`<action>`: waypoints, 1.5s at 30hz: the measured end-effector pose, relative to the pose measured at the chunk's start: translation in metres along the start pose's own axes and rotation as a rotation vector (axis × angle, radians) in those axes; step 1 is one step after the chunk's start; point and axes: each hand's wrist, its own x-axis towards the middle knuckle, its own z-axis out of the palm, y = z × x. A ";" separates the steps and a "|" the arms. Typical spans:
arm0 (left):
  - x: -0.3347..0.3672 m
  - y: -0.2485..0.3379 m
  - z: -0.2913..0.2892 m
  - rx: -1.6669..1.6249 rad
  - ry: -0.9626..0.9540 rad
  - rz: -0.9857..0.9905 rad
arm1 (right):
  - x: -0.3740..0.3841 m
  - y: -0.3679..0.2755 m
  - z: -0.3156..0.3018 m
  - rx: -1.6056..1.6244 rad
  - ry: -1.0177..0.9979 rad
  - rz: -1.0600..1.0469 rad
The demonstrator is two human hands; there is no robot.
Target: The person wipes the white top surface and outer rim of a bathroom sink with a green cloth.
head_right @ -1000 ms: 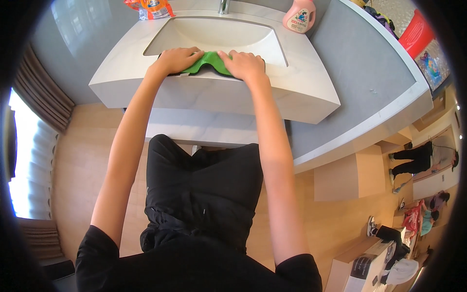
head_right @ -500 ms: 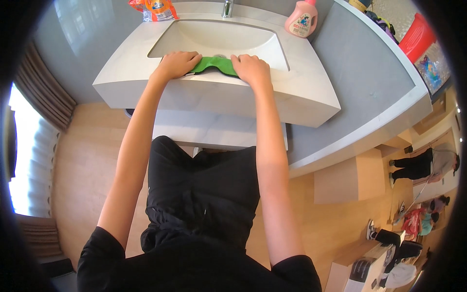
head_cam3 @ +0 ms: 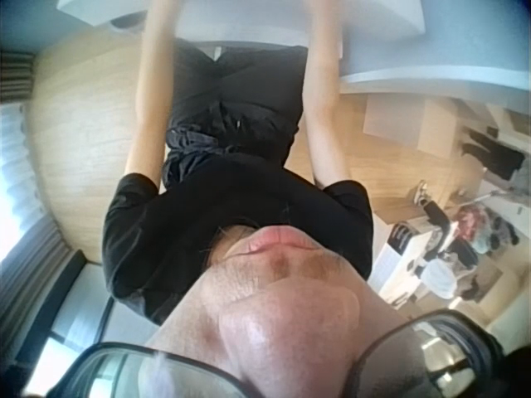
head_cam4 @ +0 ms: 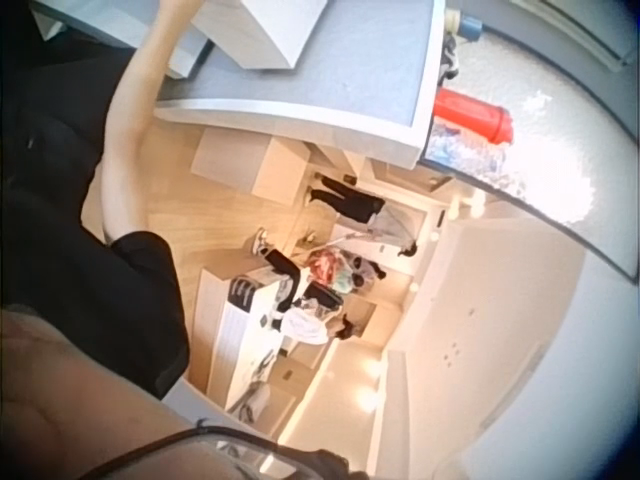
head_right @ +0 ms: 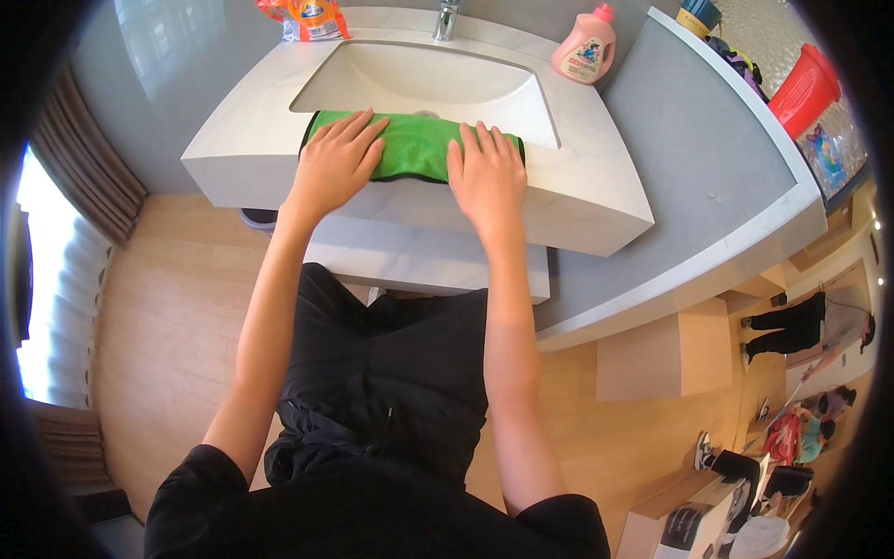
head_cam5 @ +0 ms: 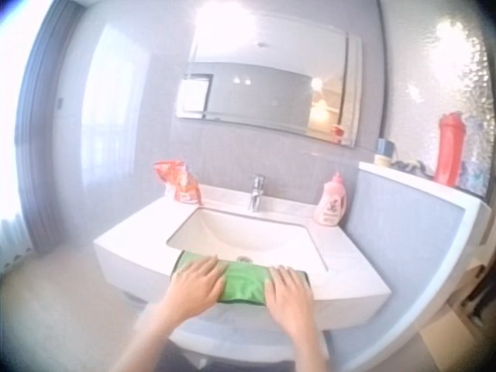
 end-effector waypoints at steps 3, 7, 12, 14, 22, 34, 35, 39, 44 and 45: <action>-0.020 0.018 -0.018 -0.022 0.002 0.000 | -0.022 -0.011 -0.011 -0.012 0.024 -0.011; -0.036 0.027 -0.038 -0.076 -0.008 -0.009 | -0.040 -0.026 -0.024 -0.003 0.042 -0.030; -0.031 0.025 -0.039 -0.104 -0.053 -0.039 | -0.039 -0.030 -0.025 -0.003 0.051 -0.015; -0.022 0.022 -0.031 -0.045 -0.073 -0.043 | -0.034 -0.028 -0.021 0.000 0.037 -0.011; 0.028 -0.010 0.018 -0.043 -0.128 -0.023 | 0.020 0.000 0.009 -0.061 -0.199 0.101; 0.073 -0.025 0.032 -0.094 -0.549 -0.235 | 0.087 0.025 0.020 -0.072 -0.717 0.298; 0.070 -0.025 0.032 -0.110 -0.525 -0.240 | 0.082 0.025 0.020 -0.060 -0.663 0.306; 0.065 -0.020 0.024 -0.086 -0.581 -0.265 | 0.064 0.015 0.007 0.030 -0.502 0.307; 0.030 -0.012 0.018 -0.019 -0.180 -0.118 | 0.051 0.013 -0.002 0.048 -0.492 0.241; 0.025 -0.011 0.018 -0.001 -0.160 -0.110 | 0.045 0.011 -0.003 0.073 -0.414 0.196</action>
